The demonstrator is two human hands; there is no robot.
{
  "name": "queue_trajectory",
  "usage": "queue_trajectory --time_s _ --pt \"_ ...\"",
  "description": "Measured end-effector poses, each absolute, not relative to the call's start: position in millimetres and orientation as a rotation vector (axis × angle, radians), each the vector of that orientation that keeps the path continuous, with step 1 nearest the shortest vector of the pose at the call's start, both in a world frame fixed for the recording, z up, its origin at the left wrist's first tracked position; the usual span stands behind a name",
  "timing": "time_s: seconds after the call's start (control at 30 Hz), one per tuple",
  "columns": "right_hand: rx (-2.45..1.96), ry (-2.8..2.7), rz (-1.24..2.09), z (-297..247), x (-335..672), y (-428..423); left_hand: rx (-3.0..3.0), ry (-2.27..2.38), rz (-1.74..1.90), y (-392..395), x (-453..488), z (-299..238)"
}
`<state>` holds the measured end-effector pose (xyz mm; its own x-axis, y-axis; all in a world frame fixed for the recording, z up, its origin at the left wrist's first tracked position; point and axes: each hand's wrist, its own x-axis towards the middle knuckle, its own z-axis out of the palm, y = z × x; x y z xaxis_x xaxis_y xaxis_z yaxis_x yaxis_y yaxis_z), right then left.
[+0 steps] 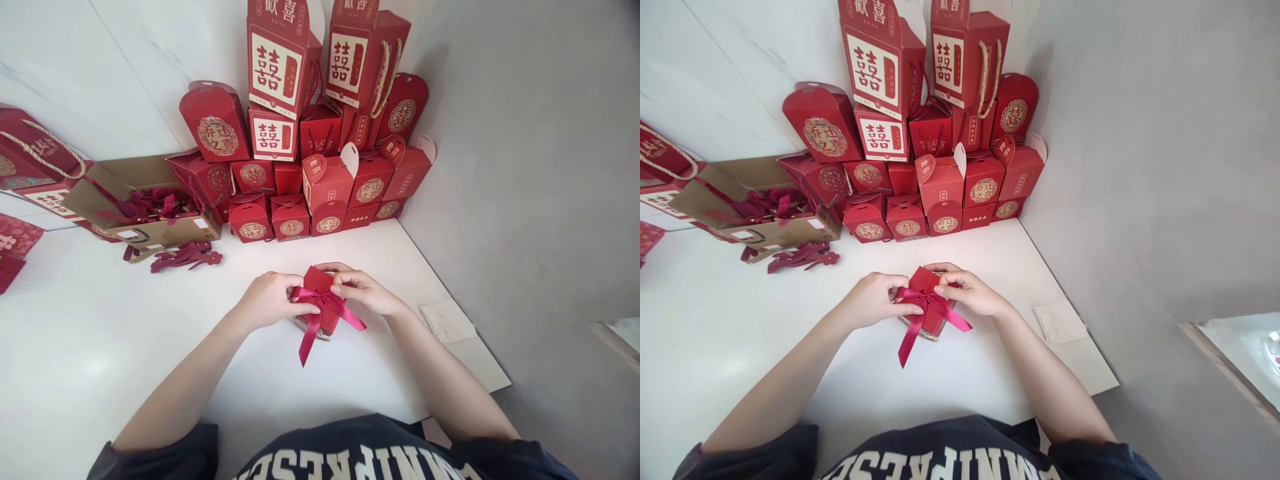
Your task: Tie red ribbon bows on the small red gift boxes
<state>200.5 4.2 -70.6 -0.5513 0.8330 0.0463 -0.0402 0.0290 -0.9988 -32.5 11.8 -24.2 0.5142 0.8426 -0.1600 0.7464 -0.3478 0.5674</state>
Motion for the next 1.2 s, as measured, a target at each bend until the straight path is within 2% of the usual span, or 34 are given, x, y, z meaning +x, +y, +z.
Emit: queue_trajectory --time_s 0.33,0.57,1.2 --pt "-0.735 -1.465 1.66 -82 198 4 2.096 1.222 0.239 14 -35 -29" --pt "-0.789 -1.538 1.506 -79 200 4 1.959 0.988 0.379 20 -37 -30" --pt "-0.634 -1.451 1.538 -98 204 16 1.888 1.009 0.427 26 -38 -36"
